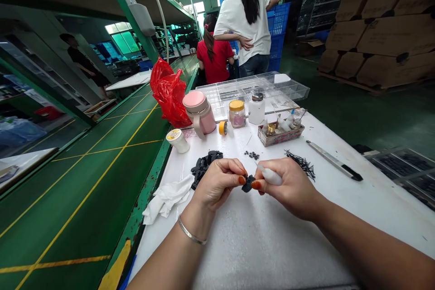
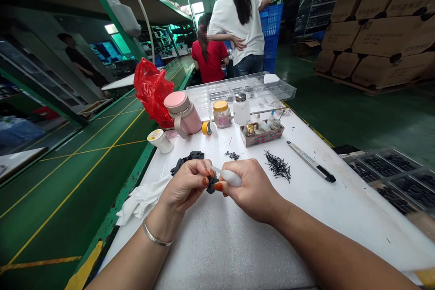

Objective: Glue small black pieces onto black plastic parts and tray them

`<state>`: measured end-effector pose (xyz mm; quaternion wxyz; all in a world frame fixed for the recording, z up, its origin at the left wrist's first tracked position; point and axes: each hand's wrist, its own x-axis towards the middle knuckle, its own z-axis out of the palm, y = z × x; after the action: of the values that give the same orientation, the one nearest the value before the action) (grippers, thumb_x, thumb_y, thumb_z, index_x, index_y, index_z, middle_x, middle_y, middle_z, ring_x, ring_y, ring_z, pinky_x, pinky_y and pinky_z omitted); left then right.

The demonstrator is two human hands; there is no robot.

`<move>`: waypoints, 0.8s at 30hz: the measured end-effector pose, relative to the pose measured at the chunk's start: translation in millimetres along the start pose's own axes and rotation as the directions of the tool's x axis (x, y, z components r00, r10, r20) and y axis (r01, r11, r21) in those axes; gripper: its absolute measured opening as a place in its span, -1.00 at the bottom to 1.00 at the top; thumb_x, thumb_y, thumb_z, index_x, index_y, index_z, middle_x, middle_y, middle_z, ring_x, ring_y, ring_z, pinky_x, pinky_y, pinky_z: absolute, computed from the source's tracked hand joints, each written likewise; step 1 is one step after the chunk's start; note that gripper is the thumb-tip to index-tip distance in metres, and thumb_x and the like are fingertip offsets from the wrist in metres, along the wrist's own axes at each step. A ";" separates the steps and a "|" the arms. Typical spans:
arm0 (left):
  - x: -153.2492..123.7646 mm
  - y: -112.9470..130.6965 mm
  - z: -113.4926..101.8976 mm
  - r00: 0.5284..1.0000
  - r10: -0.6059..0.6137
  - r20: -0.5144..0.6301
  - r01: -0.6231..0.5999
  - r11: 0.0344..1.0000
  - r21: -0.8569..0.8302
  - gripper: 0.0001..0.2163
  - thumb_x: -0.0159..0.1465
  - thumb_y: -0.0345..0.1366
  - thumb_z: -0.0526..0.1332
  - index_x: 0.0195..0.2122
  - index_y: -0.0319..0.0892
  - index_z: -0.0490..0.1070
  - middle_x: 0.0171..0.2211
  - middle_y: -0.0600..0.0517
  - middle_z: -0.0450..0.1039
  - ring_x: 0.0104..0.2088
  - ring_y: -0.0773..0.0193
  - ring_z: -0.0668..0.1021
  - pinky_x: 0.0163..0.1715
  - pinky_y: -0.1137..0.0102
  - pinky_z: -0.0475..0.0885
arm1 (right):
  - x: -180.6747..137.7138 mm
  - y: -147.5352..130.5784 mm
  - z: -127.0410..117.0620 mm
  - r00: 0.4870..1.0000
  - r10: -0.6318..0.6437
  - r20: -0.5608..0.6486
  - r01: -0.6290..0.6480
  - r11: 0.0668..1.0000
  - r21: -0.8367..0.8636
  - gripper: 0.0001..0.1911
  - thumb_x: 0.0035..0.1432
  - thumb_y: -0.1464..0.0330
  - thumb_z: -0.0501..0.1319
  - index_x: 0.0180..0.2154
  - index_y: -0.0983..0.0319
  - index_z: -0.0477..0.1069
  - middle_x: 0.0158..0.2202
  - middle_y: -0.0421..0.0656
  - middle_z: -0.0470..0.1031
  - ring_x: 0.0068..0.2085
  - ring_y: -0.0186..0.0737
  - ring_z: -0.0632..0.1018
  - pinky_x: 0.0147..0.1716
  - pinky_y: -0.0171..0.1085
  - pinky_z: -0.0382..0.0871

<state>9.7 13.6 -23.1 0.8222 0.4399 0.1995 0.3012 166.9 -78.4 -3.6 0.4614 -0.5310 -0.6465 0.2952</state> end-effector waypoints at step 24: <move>-1.0 1.3 2.8 0.998 0.042 0.037 -0.043 0.999 0.010 -0.83 -0.18 -0.53 0.47 -0.63 -0.22 0.51 -0.55 0.07 0.43 -0.49 0.36 0.48 -0.46 0.47 0.37 | 4.1 1.0 0.8 0.958 0.228 0.175 -0.284 0.845 0.452 -0.60 -0.05 0.12 0.39 -0.58 0.27 0.34 -0.65 -0.23 0.38 -0.60 -0.40 0.26 -0.60 -0.37 0.07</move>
<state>10.2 11.9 -20.5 0.8167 0.4539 0.1768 0.3095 166.6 -74.1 -3.7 0.4954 -0.4662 -0.5034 0.5327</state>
